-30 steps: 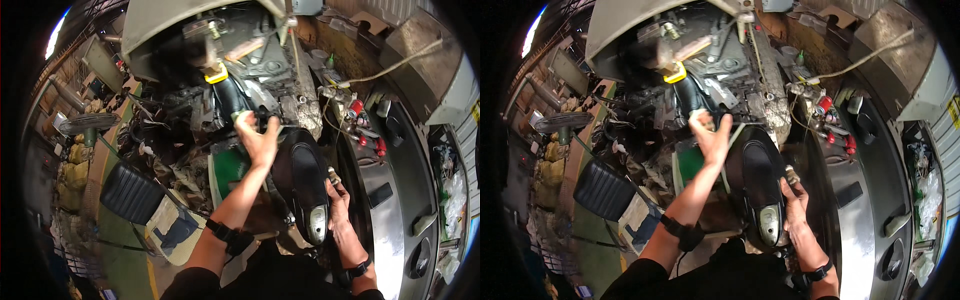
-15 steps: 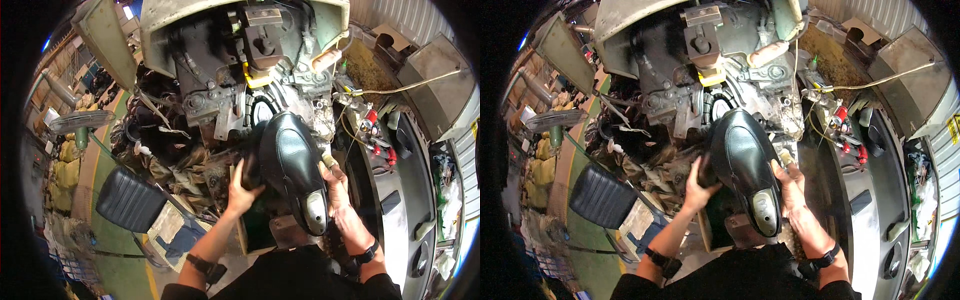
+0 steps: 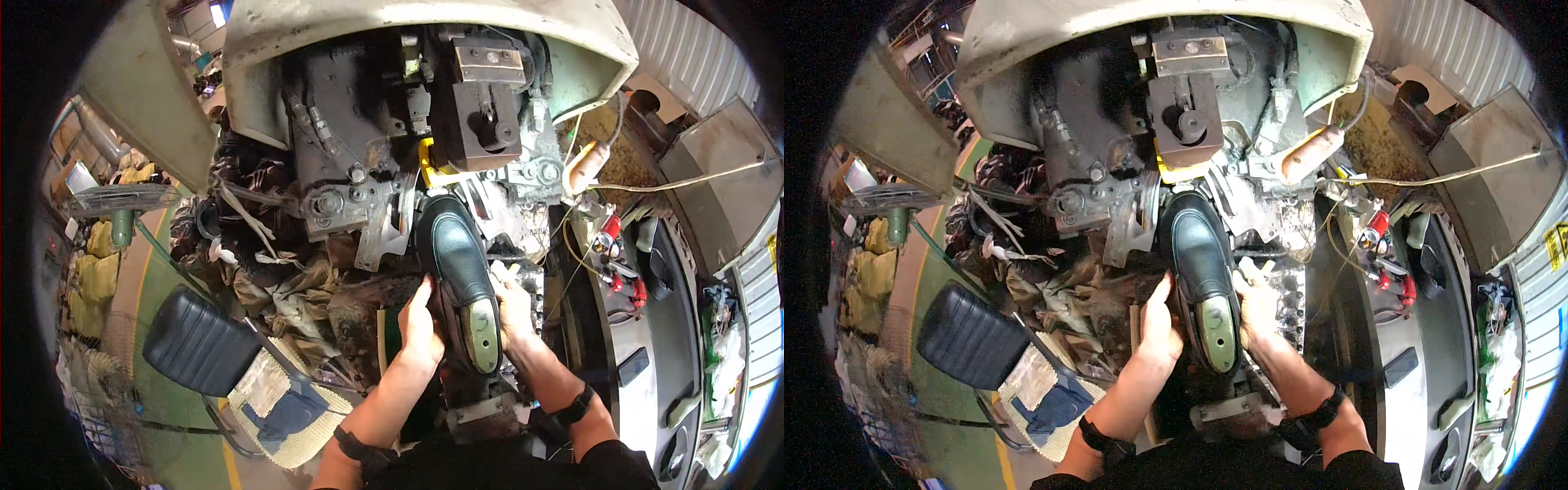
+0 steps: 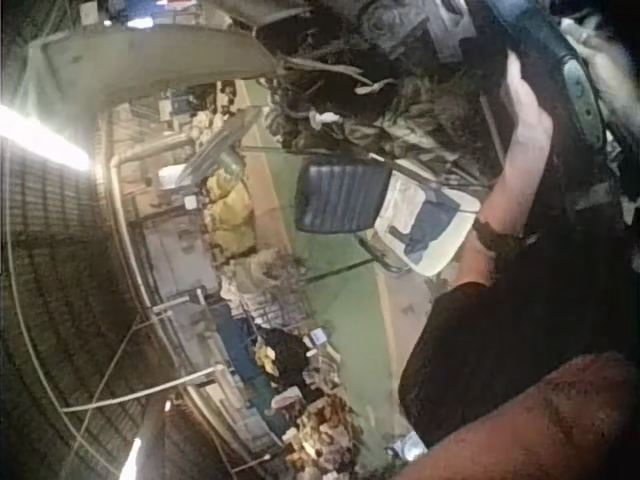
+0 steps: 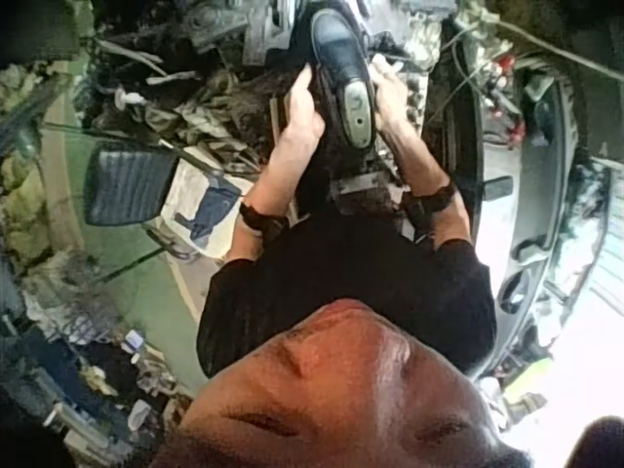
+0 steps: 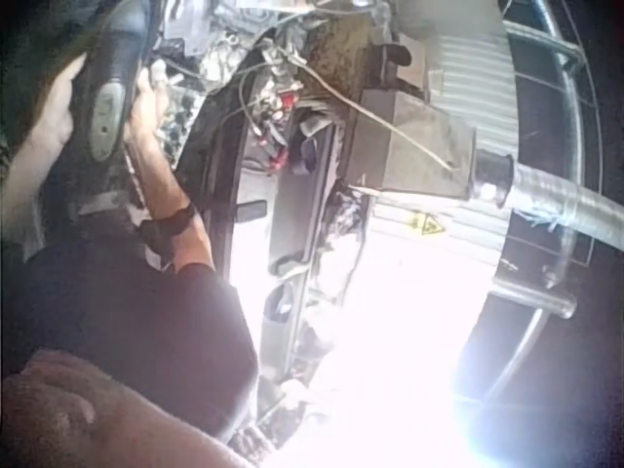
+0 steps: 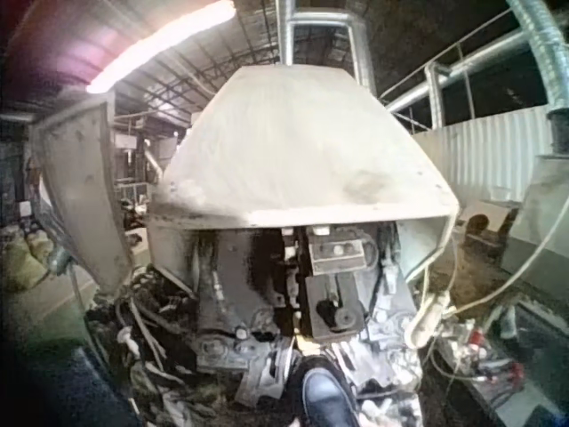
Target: Operating a toe-lasting machine to secure shoe uppers onto lasts in a footwear manufacturing setting.
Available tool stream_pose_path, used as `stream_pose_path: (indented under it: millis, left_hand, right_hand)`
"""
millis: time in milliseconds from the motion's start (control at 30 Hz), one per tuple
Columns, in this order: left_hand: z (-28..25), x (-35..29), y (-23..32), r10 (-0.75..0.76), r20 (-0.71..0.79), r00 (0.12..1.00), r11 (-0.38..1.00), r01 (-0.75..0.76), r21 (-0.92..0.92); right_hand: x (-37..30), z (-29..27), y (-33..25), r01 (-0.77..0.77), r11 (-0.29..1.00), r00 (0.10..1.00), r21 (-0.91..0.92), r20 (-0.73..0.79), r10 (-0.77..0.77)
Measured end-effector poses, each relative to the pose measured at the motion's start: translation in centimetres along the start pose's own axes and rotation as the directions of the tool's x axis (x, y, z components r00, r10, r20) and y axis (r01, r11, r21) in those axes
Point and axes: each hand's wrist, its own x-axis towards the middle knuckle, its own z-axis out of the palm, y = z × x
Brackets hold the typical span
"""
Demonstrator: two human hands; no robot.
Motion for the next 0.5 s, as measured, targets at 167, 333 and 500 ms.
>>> stream_pose_path:
  millis: [167, 333, 500]
  left_hand:
    - [-0.4, 1.6, -0.6, 0.063, -0.099, 0.993, 0.998, -0.065, -0.019]
    - [0.5, 1.7, -0.2, 0.066, -0.119, 0.991, 0.998, -0.066, 0.004]
    - [0.9, 1.9, -0.2, 0.066, -0.153, 0.986, 0.998, -0.064, 0.018]
  right_hand:
    - [0.7, 0.2, 0.1, -0.007, 1.000, 1.000, 0.020, 0.009, 0.007]
    - [1.2, 0.7, 0.2, 0.023, 1.000, 0.999, -0.001, -0.046, -0.023]
    - [1.7, 0.1, 0.2, -0.006, 0.999, 1.000, 0.038, 0.001, 0.006]
